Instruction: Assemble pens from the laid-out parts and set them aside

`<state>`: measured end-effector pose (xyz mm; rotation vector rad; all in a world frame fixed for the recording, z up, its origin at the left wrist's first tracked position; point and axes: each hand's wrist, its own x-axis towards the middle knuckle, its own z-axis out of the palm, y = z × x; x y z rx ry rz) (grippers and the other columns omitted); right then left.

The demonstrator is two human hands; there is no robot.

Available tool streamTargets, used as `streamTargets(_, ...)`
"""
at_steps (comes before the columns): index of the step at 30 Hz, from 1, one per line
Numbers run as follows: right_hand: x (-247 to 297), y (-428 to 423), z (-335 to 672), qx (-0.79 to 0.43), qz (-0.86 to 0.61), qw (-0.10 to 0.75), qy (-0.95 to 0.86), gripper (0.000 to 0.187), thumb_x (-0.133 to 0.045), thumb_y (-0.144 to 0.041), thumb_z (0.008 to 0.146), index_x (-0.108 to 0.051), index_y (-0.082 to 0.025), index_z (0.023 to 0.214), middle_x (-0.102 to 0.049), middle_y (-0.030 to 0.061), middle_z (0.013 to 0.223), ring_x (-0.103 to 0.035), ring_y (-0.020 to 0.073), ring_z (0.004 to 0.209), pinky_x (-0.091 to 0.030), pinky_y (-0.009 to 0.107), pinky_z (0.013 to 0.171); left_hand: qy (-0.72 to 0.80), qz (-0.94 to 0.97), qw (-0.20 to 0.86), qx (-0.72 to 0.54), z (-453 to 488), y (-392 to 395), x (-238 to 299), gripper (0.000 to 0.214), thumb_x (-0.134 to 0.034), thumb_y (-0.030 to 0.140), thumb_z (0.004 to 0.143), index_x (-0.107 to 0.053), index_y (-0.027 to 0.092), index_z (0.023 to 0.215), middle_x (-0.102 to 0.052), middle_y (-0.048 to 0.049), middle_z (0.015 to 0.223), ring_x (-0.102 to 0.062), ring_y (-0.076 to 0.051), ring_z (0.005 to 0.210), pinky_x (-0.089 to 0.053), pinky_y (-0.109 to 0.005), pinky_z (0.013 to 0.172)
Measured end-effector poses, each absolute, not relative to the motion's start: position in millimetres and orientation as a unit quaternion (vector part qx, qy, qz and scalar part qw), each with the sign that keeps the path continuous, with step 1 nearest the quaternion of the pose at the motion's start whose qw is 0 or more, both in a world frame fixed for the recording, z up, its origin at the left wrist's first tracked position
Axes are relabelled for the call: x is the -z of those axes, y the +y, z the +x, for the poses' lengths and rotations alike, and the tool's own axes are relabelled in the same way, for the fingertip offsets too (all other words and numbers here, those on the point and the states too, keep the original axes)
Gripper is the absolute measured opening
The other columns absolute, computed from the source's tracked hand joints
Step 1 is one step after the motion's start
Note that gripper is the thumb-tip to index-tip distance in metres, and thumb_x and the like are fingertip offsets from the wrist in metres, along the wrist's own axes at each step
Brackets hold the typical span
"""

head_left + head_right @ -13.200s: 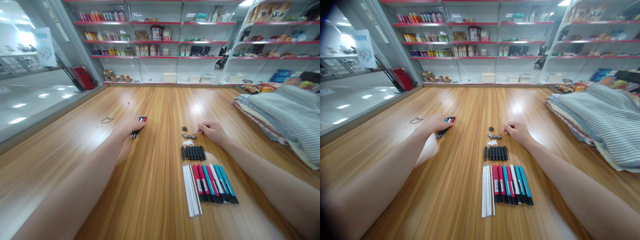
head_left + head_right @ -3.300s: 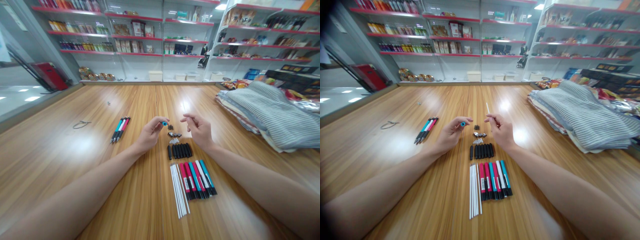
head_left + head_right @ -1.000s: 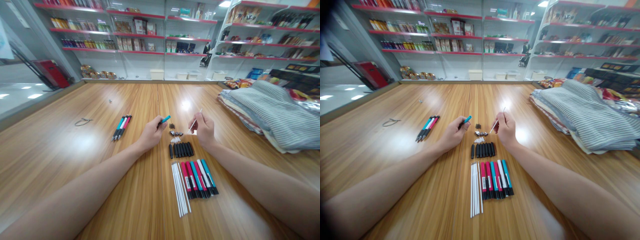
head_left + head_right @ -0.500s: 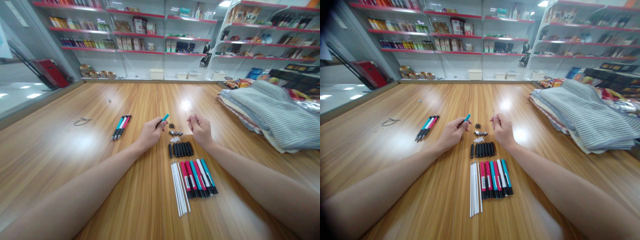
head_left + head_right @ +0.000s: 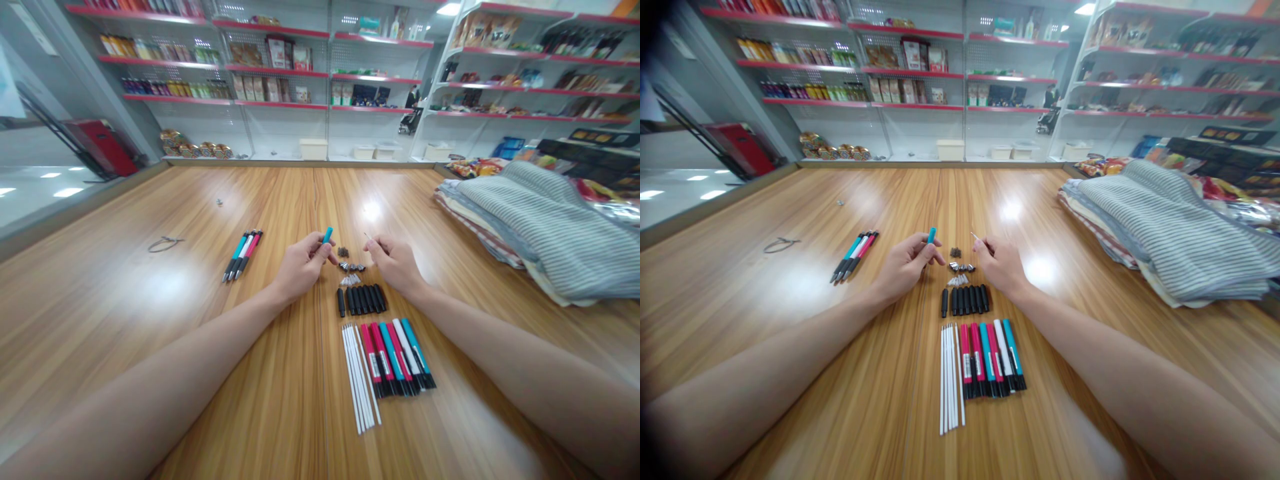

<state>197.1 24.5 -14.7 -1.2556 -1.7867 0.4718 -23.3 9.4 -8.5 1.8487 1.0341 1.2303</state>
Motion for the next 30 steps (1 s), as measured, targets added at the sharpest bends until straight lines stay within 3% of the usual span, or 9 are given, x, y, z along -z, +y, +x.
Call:
streamTargets(6,3.9,16.4,193.5,-0.106,-0.477,0.488,-0.724,0.035,-0.048,-0.041,0.095,-0.071,-0.016,0.085,-0.059,0.0024,0.074,-0.052,0.0106,0.066,-0.038,0.024,0.063,0.396,0.707,0.350,-0.470,-24.2,7.7,1.2,0.033,-0.051,0.042,0.091,-0.066,0.014,0.081,-0.068,-0.0056,0.079,-0.057,-0.014,0.071,-0.044,-0.026,0.067)
streamTargets(12,-1.9,8.6,191.0,-0.072,-0.417,0.545,-0.724,0.029,-0.049,-0.039,0.095,-0.068,-0.017,0.088,-0.064,0.0041,0.080,-0.056,0.0132,0.074,-0.044,0.028,0.071,0.367,0.616,0.467,-0.518,-28.4,13.6,3.7,0.031,-0.056,0.043,0.088,-0.064,0.013,0.092,-0.069,-0.0074,0.080,-0.057,-0.011,0.059,-0.046,-0.025,0.057)
streamTargets(19,-2.8,0.1,186.8,-0.054,-0.374,0.567,-0.732,0.015,-0.063,-0.035,0.088,-0.067,-0.021,0.088,-0.067,0.0027,0.083,-0.059,0.0121,0.071,-0.048,0.027,0.068,0.395,0.714,0.320,-0.482,-22.4,10.8,8.3,0.023,-0.057,0.033,0.088,-0.069,0.016,0.099,-0.070,-0.0058,0.088,-0.064,-0.015,0.079,-0.050,-0.029,0.077)
streamTargets(25,1.3,-1.5,186.6,-0.088,-0.384,0.570,-0.721,0.020,-0.055,-0.037,0.093,-0.066,-0.021,0.094,-0.070,0.0054,0.089,-0.065,0.0152,0.079,-0.052,0.030,0.073,0.416,0.748,0.240,-0.459,-24.4,10.9,10.9,0.022,-0.053,0.030,0.090,-0.067,0.017,0.101,-0.070,-0.0044,0.087,-0.061,-0.015,0.077,-0.045,-0.026,0.070)
streamTargets(30,1.1,0.9,188.6,-0.087,-0.404,0.574,-0.706,0.024,-0.048,-0.038,0.096,-0.063,-0.020,0.099,-0.066,0.0045,0.082,-0.061,0.0136,0.072,-0.049,0.028,0.068,0.426,0.748,0.223,-0.457,-24.5,10.3,9.8,0.023,-0.050,0.030,0.092,-0.064,0.016,0.104,-0.063,-0.0021,0.079,-0.054,-0.013,0.070,-0.040,-0.024,0.065)
